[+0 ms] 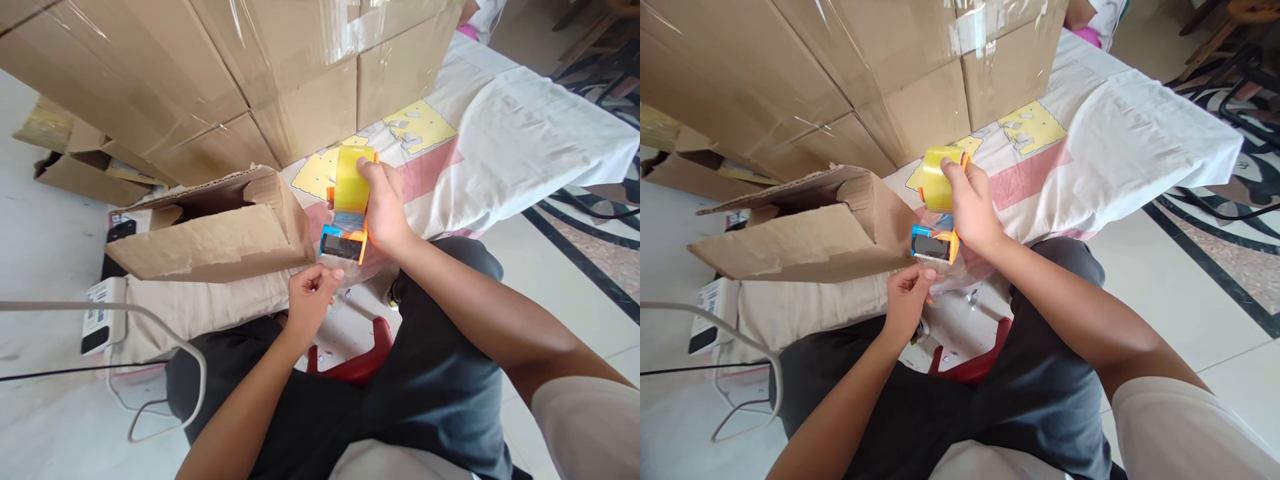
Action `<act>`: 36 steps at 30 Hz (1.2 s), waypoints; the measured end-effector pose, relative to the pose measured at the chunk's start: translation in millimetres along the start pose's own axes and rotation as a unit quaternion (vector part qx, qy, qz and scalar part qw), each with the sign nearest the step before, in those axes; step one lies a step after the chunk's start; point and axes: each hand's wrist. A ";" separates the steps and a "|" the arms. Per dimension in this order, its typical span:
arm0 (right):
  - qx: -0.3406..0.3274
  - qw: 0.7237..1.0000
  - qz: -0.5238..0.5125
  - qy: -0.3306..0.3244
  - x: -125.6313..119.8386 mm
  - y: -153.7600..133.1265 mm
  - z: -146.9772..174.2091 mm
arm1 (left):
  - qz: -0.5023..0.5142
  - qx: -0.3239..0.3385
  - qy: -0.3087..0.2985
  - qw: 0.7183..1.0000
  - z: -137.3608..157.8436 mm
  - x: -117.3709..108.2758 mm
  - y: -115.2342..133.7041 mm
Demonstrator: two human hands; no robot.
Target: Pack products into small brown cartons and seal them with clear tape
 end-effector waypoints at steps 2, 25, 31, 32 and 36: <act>-0.011 1.000 -0.017 -0.016 2.8 0.5 1.8 | -0.007 0.013 0.000 1.000 -0.8 -2.2 1.7; 0.088 0.993 -0.069 0.027 11.9 -0.5 10.4 | -0.018 0.063 0.067 0.996 1.6 6.2 -2.7; 0.123 0.987 -0.099 0.031 13.3 0.9 10.5 | 0.004 0.057 0.055 0.997 0.1 5.3 1.2; 0.130 0.986 -0.102 0.031 13.6 1.2 10.6 | 0.007 0.054 0.054 0.997 0.3 5.3 1.9; 0.140 0.985 -0.098 0.027 13.7 3.6 10.3 | 0.009 0.037 0.048 0.998 1.4 5.4 4.1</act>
Point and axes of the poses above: each hand's wrist, its own z-axis away from the middle knuckle, its own x-axis out of the palm, y = z × x, and after that the axes turned 3 degrees about -x, right-handed
